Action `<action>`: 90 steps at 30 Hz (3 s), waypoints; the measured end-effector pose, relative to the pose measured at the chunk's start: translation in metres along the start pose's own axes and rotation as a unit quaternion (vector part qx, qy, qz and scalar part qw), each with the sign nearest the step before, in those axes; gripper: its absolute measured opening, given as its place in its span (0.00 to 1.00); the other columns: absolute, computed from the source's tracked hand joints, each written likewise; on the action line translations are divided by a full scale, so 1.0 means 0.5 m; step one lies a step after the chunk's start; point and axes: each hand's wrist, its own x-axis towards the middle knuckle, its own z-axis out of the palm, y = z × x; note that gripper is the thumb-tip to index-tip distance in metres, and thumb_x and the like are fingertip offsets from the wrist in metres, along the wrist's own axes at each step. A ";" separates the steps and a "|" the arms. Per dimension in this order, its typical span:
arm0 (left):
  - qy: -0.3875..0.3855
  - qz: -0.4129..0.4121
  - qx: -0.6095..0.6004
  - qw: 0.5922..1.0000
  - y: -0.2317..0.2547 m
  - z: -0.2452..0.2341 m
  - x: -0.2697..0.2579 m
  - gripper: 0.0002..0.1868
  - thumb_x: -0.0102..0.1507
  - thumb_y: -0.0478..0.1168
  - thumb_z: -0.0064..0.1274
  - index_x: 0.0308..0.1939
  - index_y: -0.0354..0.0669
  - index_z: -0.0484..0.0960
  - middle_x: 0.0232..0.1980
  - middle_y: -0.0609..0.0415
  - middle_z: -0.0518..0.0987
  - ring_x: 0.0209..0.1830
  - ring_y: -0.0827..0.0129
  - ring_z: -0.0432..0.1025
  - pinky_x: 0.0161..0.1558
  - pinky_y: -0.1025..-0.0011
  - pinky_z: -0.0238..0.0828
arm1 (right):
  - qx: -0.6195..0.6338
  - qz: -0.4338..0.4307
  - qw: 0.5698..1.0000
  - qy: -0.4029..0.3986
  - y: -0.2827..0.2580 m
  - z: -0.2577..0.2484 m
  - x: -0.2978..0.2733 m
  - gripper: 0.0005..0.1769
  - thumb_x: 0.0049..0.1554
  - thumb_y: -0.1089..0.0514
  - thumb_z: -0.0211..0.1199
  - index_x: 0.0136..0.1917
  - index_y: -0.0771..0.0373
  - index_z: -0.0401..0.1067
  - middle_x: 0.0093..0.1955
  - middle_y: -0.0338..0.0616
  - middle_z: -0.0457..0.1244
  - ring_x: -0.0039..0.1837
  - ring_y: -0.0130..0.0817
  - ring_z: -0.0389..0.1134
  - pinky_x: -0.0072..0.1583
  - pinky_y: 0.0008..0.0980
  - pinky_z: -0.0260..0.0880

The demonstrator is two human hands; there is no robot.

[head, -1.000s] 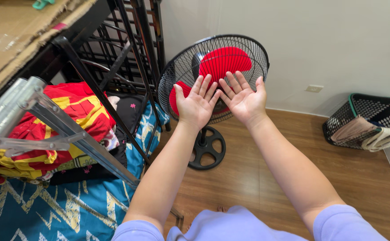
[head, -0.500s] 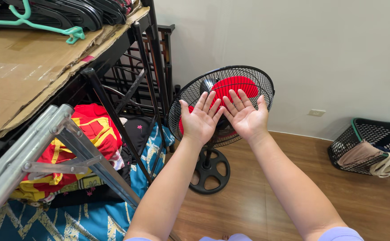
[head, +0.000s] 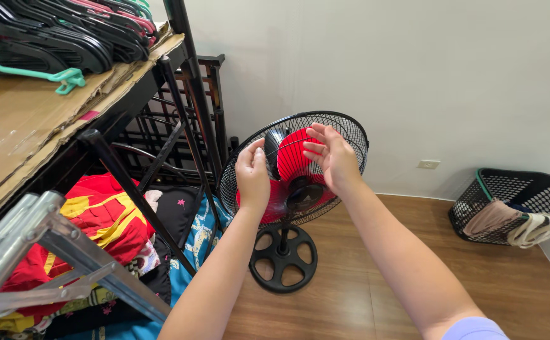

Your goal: The person disassembles a standing electric fan by hand. They remove the front grille, unscrew the central hub to detach the red fan blades, and then remove the rear grille and motor housing components.

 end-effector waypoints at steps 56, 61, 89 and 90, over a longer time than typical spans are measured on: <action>0.396 0.077 0.358 0.842 -0.225 0.056 0.028 0.19 0.75 0.52 0.44 0.54 0.41 0.81 0.55 0.51 0.83 0.59 0.53 0.73 0.64 0.55 0.66 | -0.363 -0.058 0.928 0.069 0.192 -0.493 0.454 0.39 0.69 0.28 0.45 0.70 0.65 0.67 0.66 0.50 0.65 0.68 0.40 0.64 0.70 0.41 0.63; 0.372 0.076 0.372 0.847 -0.217 0.059 0.047 0.19 0.75 0.52 0.43 0.54 0.42 0.81 0.54 0.51 0.83 0.58 0.53 0.73 0.62 0.55 0.66 | -0.329 -0.040 0.942 0.055 0.191 -0.502 0.453 0.40 0.69 0.27 0.44 0.72 0.64 0.65 0.65 0.47 0.64 0.67 0.37 0.62 0.69 0.39 0.61; 0.205 -0.196 -0.107 0.953 -0.428 -0.216 -0.022 0.36 0.77 0.61 0.33 0.60 0.30 0.81 0.58 0.50 0.85 0.59 0.69 0.77 0.62 0.73 0.69 | -0.310 -0.003 0.947 0.089 0.161 -0.509 0.397 0.37 0.73 0.35 0.41 0.80 0.64 0.60 0.78 0.45 0.62 0.78 0.36 0.61 0.77 0.35 0.58; 0.220 -0.208 -0.079 0.950 -0.426 -0.214 -0.025 0.36 0.77 0.62 0.33 0.59 0.30 0.80 0.58 0.50 0.85 0.60 0.70 0.77 0.62 0.74 0.68 | -0.321 0.001 0.942 0.096 0.159 -0.506 0.393 0.36 0.73 0.35 0.41 0.80 0.64 0.60 0.78 0.44 0.62 0.78 0.35 0.61 0.76 0.35 0.58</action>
